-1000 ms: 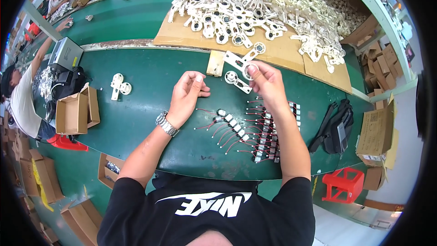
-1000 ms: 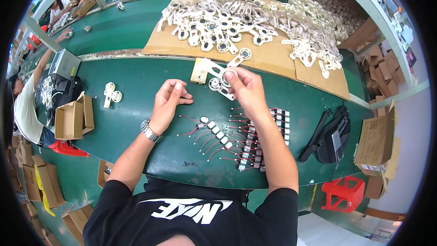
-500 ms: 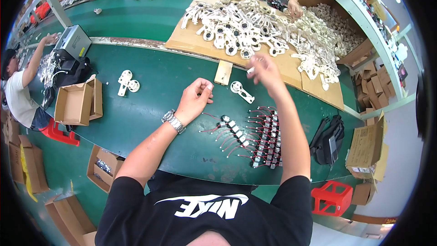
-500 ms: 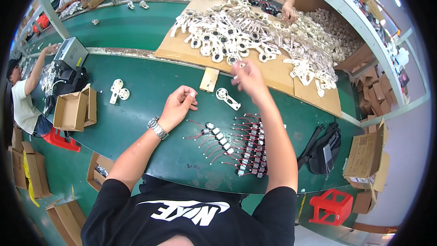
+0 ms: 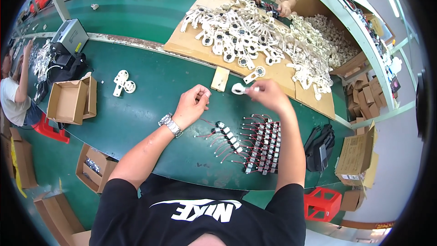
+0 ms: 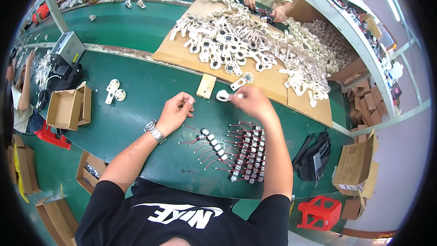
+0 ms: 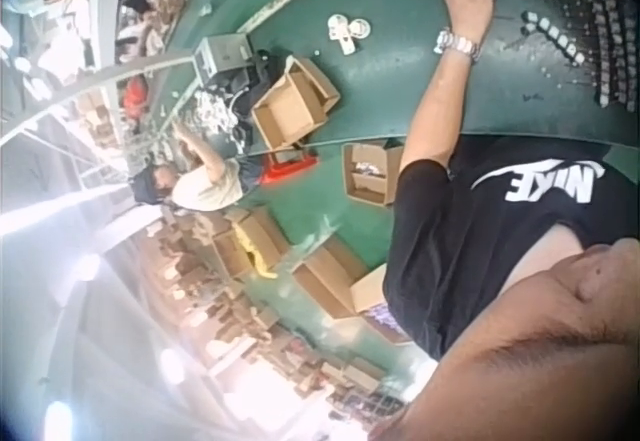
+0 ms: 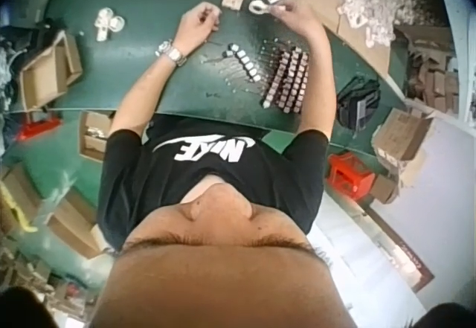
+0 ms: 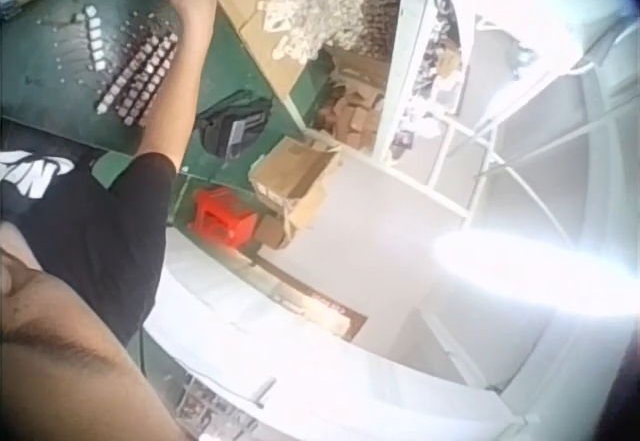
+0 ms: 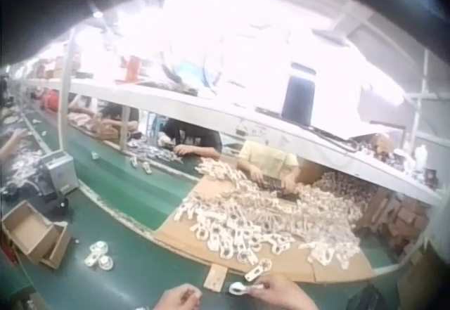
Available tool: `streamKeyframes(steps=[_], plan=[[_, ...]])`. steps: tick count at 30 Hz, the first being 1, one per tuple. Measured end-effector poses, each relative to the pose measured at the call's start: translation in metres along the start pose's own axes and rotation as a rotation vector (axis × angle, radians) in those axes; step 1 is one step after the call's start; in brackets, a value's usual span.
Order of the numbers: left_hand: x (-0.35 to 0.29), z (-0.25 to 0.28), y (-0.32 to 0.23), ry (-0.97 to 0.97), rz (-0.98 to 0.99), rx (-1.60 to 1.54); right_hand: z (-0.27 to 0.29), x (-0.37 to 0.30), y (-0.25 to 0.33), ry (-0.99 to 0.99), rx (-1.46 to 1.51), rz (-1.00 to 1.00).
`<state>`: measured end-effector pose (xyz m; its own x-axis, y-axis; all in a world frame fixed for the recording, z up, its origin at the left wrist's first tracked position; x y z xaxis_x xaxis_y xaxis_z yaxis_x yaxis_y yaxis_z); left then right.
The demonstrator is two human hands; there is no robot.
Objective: The person assembles small electronic components and wires into white plastic housings by hand on an assembly line, taking the components from a cardboard box.
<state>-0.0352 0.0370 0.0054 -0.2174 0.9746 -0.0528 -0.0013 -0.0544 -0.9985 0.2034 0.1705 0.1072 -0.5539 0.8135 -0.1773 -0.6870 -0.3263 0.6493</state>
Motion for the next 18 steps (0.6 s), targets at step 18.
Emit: streamKeyframes(steps=[18], plan=[[-0.004,0.005,0.002,0.027,-0.004,0.037,0.004,0.049,-0.023,-0.308,-0.548,0.373]])
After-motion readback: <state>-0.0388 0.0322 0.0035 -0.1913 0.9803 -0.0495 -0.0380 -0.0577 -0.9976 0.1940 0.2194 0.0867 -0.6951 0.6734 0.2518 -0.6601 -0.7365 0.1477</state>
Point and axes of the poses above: each hand's wrist, its own x-axis towards the middle knuckle, its own z-axis out of the back of the hand, y = z × x, the point moved 3 cm from there along x, towards the middle knuckle, and after that the axes turned 6 degrees about z, right-handed, at the moved point
